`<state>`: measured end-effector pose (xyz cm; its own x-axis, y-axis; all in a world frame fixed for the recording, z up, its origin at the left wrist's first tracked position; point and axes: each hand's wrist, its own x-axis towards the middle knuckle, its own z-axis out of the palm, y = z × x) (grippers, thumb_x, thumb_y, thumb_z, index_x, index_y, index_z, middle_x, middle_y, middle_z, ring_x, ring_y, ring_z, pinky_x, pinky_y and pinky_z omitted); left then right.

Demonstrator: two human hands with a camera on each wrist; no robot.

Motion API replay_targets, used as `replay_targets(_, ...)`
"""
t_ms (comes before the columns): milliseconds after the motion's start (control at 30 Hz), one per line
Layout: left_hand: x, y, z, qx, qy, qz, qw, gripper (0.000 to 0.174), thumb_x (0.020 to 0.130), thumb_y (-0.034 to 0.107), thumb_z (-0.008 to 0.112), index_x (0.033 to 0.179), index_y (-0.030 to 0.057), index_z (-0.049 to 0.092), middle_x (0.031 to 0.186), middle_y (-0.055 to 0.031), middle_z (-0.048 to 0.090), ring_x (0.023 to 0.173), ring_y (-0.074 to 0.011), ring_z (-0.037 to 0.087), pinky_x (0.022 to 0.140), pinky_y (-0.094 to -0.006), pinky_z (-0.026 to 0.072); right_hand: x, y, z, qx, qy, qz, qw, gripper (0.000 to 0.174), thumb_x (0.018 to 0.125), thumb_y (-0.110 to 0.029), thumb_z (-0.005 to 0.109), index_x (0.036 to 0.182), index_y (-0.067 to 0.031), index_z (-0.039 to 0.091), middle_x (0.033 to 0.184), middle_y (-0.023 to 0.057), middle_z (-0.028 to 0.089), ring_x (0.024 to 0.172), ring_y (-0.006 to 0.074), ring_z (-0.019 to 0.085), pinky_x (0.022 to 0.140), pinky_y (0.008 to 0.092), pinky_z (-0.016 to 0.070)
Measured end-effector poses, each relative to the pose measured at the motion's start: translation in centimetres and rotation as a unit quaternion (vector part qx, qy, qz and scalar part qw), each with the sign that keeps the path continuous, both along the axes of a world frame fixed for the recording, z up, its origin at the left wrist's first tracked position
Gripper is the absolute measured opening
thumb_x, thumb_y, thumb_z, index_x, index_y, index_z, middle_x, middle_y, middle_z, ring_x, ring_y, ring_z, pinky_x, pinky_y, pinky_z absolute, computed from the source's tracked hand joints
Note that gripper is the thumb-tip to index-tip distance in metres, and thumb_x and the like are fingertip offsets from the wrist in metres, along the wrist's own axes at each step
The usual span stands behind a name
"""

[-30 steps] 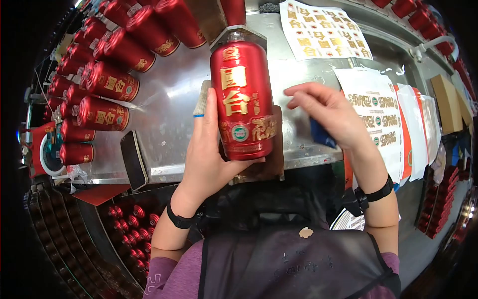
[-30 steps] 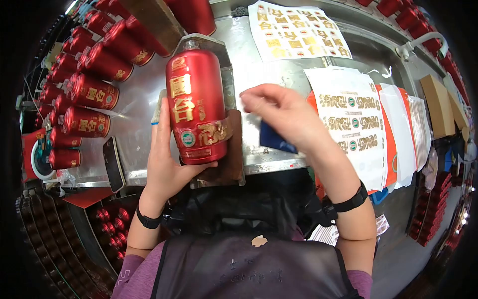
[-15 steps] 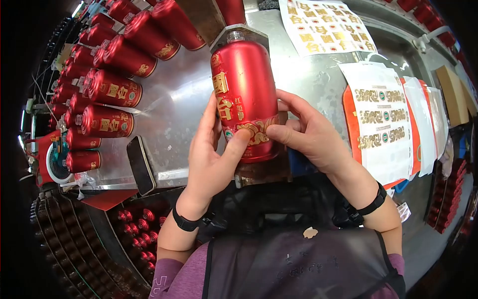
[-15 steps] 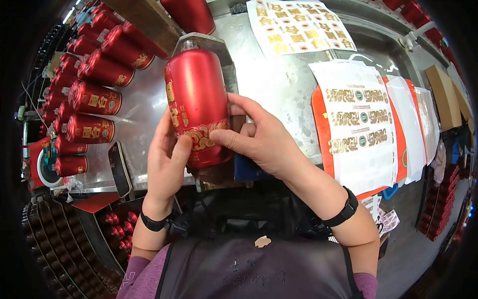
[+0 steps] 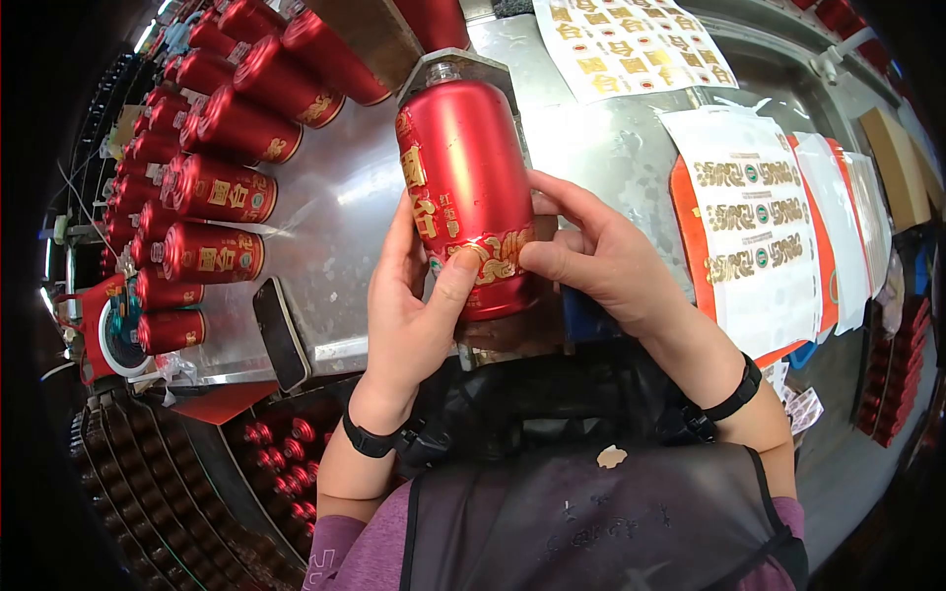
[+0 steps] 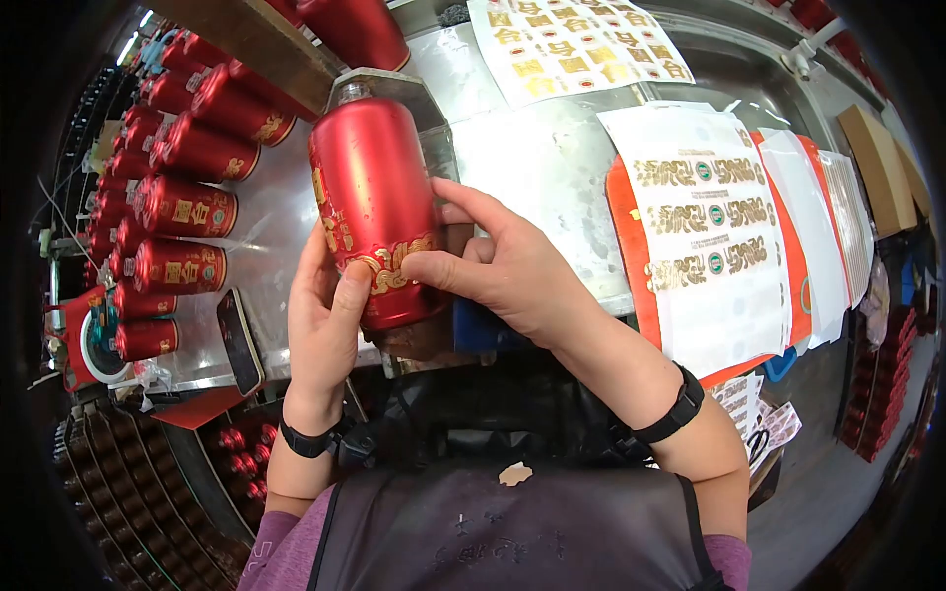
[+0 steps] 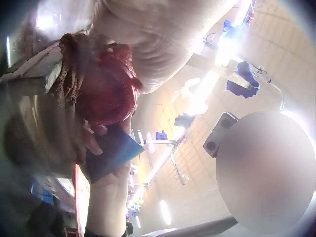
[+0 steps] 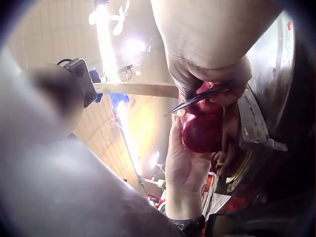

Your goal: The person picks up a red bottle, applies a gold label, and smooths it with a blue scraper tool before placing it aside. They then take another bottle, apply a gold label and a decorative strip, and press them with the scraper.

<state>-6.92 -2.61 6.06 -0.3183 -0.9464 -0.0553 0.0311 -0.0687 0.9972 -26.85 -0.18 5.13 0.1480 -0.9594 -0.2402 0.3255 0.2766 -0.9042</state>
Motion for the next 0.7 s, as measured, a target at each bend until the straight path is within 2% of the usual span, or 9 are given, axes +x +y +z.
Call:
replay_targets(200, 0.1, 0.0, 0.2, 0.009, 0.0, -0.003, 1.0, 0.069, 0.095, 0.011, 0.062, 0.151, -0.0058, 0.024, 0.142, -0.0158, 0.047, 0.127, -0.0209, 0.05, 0.107, -0.0353, 0.0395, 0.4, 0.2, 0.1, -0.006, 0.017, -0.002, 1.0, 0.074, 0.083, -0.02, 0.079, 0.144, 0.002, 0.043, 0.119, 0.0031, 0.062, 0.062, -0.0016, 0.041, 0.057, 0.0157, 0.0389)
replay_targets(300, -0.1, 0.0, 0.3, 0.017, 0.003, -0.003, 1.0, 0.068, 0.095, 0.011, 0.062, 0.151, -0.0049, 0.025, 0.142, -0.0142, 0.047, 0.128, -0.0199, 0.049, 0.108, -0.0347, 0.0389, -0.3, 0.2, -0.8, -0.033, 0.012, -0.016, 0.999, 0.062, 0.09, -0.025, 0.073, 0.139, 0.0027, 0.048, 0.121, 0.004, 0.062, 0.065, -0.0007, 0.046, 0.06, 0.0164, 0.0415)
replay_targets(367, -0.2, 0.0, 0.3, 0.021, 0.013, -0.004, 1.0, 0.068, 0.095, 0.011, 0.062, 0.15, -0.0044, 0.026, 0.142, -0.0133, 0.047, 0.128, -0.0193, 0.049, 0.108, -0.0345, 0.0386, -2.0, 0.0, -0.3, 0.067, -0.013, -0.073, 0.995, 0.049, 0.097, -0.03, 0.062, 0.132, 0.0033, 0.055, 0.119, 0.0047, 0.064, 0.074, 0.002, 0.054, 0.067, 0.0173, 0.0452)
replay_targets(400, -0.1, 0.0, 0.3, 0.026, 0.016, -0.004, 1.0, 0.068, 0.095, 0.011, 0.062, 0.151, -0.0039, 0.026, 0.142, -0.0128, 0.047, 0.128, -0.0191, 0.049, 0.108, -0.0344, 0.0383, -2.6, -0.8, -0.5, 0.082, 0.008, -0.108, 0.991, 0.045, 0.104, -0.035, 0.046, 0.131, 0.0002, 0.055, 0.102, 0.0033, 0.068, 0.079, 0.0055, 0.06, 0.075, 0.0213, 0.0509)
replay_targets(433, -0.1, 0.0, 0.2, 0.032, 0.017, -0.003, 0.999, 0.067, 0.095, 0.011, 0.062, 0.151, -0.0035, 0.027, 0.143, -0.0122, 0.047, 0.128, -0.0188, 0.049, 0.108, -0.0343, 0.0381, -3.4, -0.4, 0.2, 0.121, -0.069, -0.156, 0.978, 0.038, 0.103, -0.028, 0.05, 0.128, -0.0003, 0.057, 0.101, 0.0036, 0.067, 0.084, 0.0078, 0.062, 0.078, 0.0221, 0.0514)
replay_targets(500, -0.1, -0.1, 0.1, 0.023, 0.024, -0.016, 0.999, 0.067, 0.096, 0.012, 0.061, 0.151, -0.0034, 0.027, 0.143, -0.0121, 0.047, 0.129, -0.019, 0.048, 0.109, -0.0345, 0.0378, -2.9, -0.4, 2.0, 0.074, -0.031, -0.187, 0.979, 0.03, 0.098, -0.015, 0.059, 0.124, 0.0001, 0.058, 0.099, 0.0035, 0.066, 0.085, 0.0074, 0.063, 0.077, 0.0219, 0.0516)
replay_targets(533, -0.1, 0.1, 0.2, 0.021, 0.022, -0.011, 0.999, 0.067, 0.096, 0.012, 0.061, 0.151, -0.0034, 0.027, 0.143, -0.0122, 0.047, 0.129, -0.0192, 0.048, 0.109, -0.0346, 0.0378, -2.2, -0.1, 2.7, 0.075, -0.034, -0.191, 0.978, 0.03, 0.098, -0.015, 0.059, 0.124, 0.0001, 0.058, 0.099, 0.0035, 0.066, 0.085, 0.0074, 0.063, 0.077, 0.0219, 0.0516)
replay_targets(633, -0.1, 0.1, 0.3, 0.019, 0.014, -0.011, 1.0, 0.066, 0.096, 0.012, 0.061, 0.151, -0.0034, 0.027, 0.143, -0.0125, 0.047, 0.129, -0.0197, 0.048, 0.109, -0.0347, 0.0378, -0.6, 0.5, 3.8, -0.028, 0.036, -0.019, 0.999, 0.033, 0.086, -0.001, 0.072, 0.116, 0.0001, 0.06, 0.099, 0.0032, 0.067, 0.088, 0.007, 0.062, 0.078, 0.0217, 0.0514)
replay_targets(700, 0.0, 0.0, 0.3, 0.02, 0.01, -0.012, 1.0, 0.066, 0.096, 0.012, 0.061, 0.151, -0.0033, 0.027, 0.143, -0.0127, 0.046, 0.129, -0.0199, 0.048, 0.109, -0.0347, 0.0379, -1.1, 0.1, 2.3, -0.003, 0.024, -0.019, 1.0, 0.031, 0.086, -0.003, 0.073, 0.115, 0.0004, 0.061, 0.098, 0.0037, 0.068, 0.086, 0.0069, 0.063, 0.075, 0.0213, 0.0517)
